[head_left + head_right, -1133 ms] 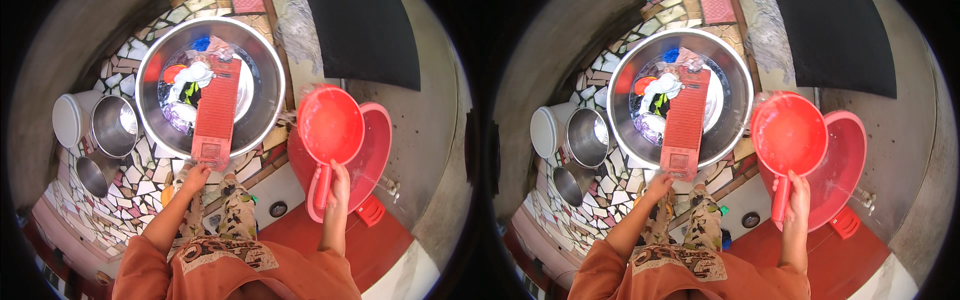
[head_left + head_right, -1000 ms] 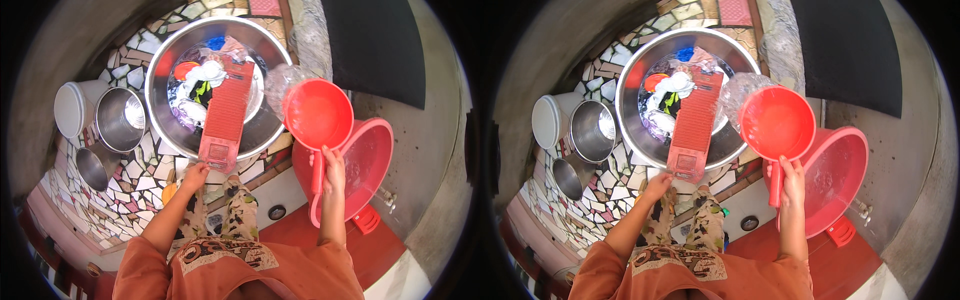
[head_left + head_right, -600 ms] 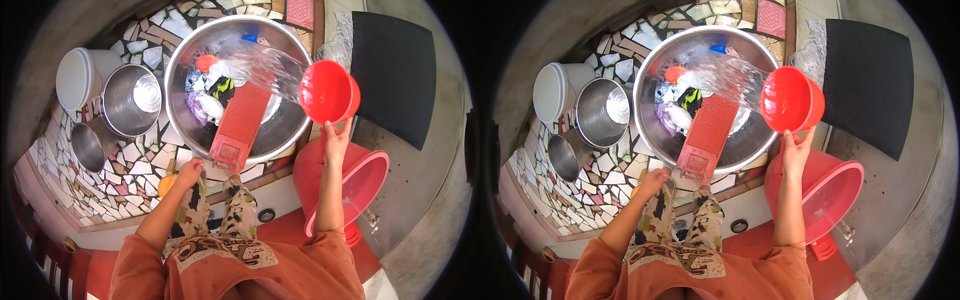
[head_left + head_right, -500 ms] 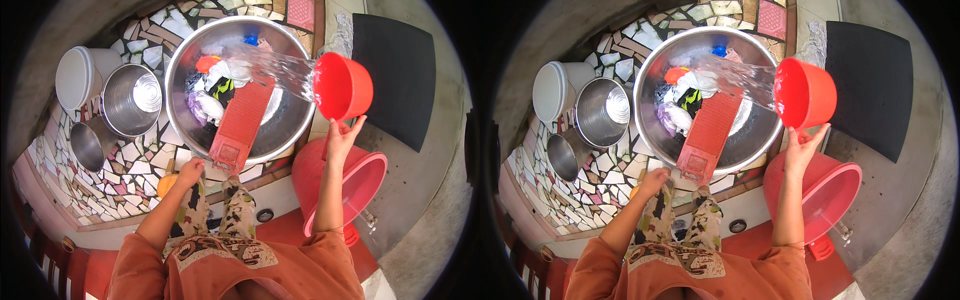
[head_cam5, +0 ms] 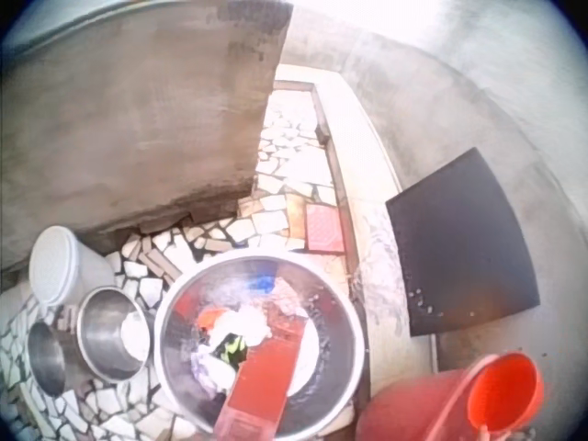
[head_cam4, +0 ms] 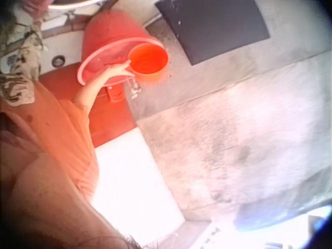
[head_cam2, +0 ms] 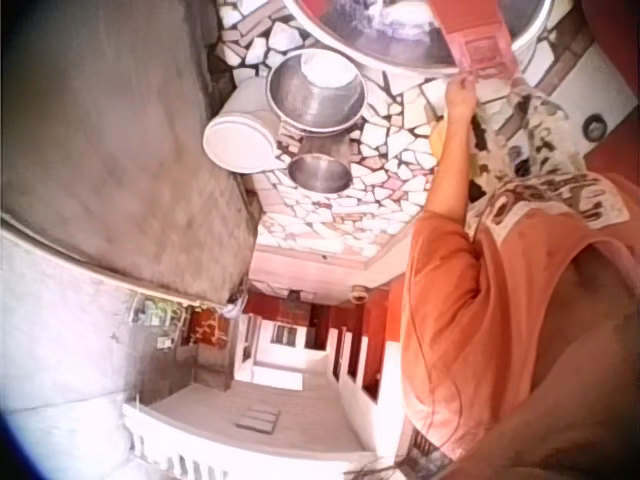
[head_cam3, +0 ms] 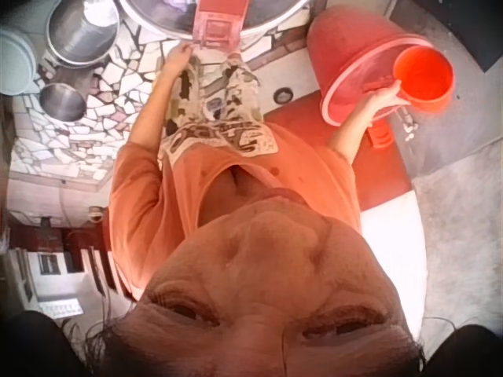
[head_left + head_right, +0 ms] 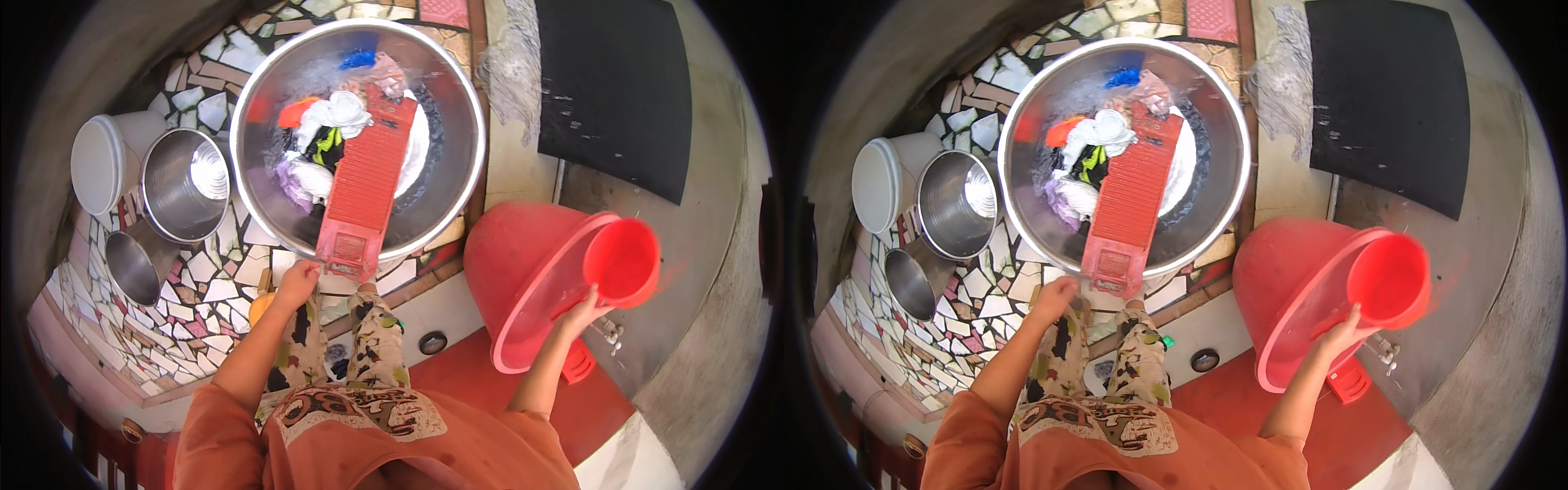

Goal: The person scrubs clothes on a washboard in a basin, empties the water, places clothes into the basin, pours clean water over them using a bailer, and washes the clothes by hand.

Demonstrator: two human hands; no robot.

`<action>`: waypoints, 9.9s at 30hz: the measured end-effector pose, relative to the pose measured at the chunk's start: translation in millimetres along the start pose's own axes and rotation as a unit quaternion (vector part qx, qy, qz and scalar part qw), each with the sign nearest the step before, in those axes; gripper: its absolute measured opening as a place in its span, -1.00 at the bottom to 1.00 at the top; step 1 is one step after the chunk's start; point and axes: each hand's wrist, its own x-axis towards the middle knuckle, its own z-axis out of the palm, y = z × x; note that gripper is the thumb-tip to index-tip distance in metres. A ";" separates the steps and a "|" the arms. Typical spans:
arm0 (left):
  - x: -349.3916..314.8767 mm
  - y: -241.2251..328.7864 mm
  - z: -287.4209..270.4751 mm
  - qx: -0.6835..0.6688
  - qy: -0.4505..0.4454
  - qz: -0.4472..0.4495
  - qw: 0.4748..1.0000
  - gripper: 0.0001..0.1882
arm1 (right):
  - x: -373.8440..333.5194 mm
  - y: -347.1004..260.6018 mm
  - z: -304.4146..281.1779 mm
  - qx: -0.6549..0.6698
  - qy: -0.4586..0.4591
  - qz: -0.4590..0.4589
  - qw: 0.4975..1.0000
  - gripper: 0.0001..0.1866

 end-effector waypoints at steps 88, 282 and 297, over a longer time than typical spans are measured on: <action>-4.5 11.3 106.3 0.127 -0.063 0.004 0.990 -0.71 | 18.7 283.9 -172.0 -0.164 0.075 0.359 0.916 0.06; 51.6 203.7 559.5 0.564 -0.246 0.088 0.783 -0.55 | 37.5 387.9 -58.7 0.239 -0.063 0.622 0.743 -0.41; -70.8 251.4 502.8 0.394 -0.154 0.239 0.874 -0.68 | 41.6 246.7 -147.4 0.485 -0.011 0.444 0.753 -0.30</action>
